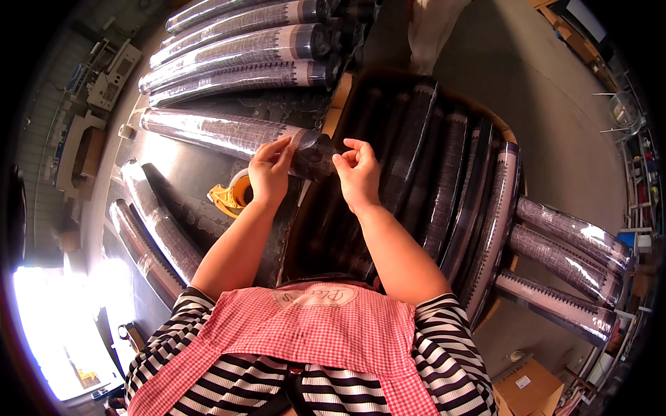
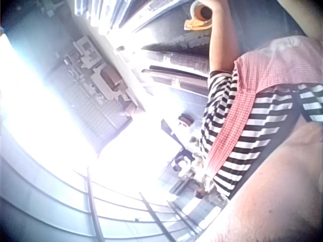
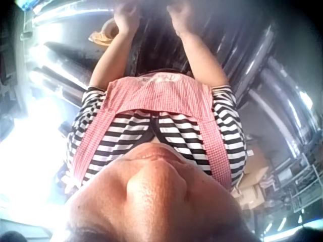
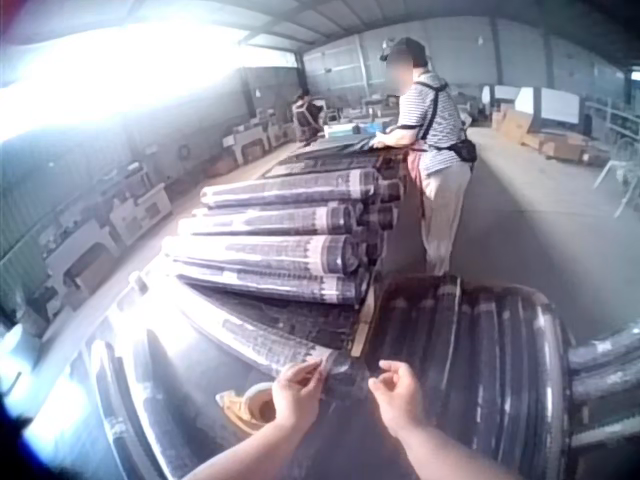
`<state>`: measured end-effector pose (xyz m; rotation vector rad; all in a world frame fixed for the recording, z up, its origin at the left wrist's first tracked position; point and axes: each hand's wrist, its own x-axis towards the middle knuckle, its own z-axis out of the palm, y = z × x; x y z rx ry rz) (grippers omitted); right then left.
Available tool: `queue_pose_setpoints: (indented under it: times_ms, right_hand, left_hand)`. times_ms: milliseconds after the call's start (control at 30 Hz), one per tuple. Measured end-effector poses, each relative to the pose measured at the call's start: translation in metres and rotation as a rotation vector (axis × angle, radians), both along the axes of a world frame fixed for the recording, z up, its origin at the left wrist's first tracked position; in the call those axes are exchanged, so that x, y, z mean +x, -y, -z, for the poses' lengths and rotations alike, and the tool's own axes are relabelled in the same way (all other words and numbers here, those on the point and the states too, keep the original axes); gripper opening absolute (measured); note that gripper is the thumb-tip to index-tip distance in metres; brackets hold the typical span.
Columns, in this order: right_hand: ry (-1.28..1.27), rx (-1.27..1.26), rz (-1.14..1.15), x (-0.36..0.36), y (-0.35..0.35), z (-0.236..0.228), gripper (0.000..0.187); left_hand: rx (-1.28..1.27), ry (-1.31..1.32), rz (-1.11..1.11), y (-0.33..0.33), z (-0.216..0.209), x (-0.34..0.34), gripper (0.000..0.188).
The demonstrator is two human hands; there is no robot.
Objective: The person wraps long, rolled carpet pieces in clear plastic film using a handheld tape dispenser to seal the ends. They then place the wrapped rolls into large black plastic bags, folding the tops to secure the contents.
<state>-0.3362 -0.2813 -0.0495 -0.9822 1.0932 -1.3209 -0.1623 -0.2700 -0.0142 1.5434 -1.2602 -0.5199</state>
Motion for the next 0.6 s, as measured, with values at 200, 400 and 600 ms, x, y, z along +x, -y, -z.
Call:
queue_pose_setpoints:
  times_ms: [200,400,600]
  right_hand:
    - [-0.150,-0.001,0.071,0.010,0.003,0.014,0.031]
    - [-0.127,0.056,0.084,0.027,0.004,0.030,0.029]
    - [0.099,0.110,0.076,0.036,0.003,0.028,0.032]
  left_hand:
    - [-0.135,0.151,0.037,-0.001,0.006,0.000,0.018]
    - [-0.220,0.519,0.024,-0.001,0.006,0.000,0.027]
    - [-0.008,0.489,-0.061,-0.004,-0.001,0.004,0.039]
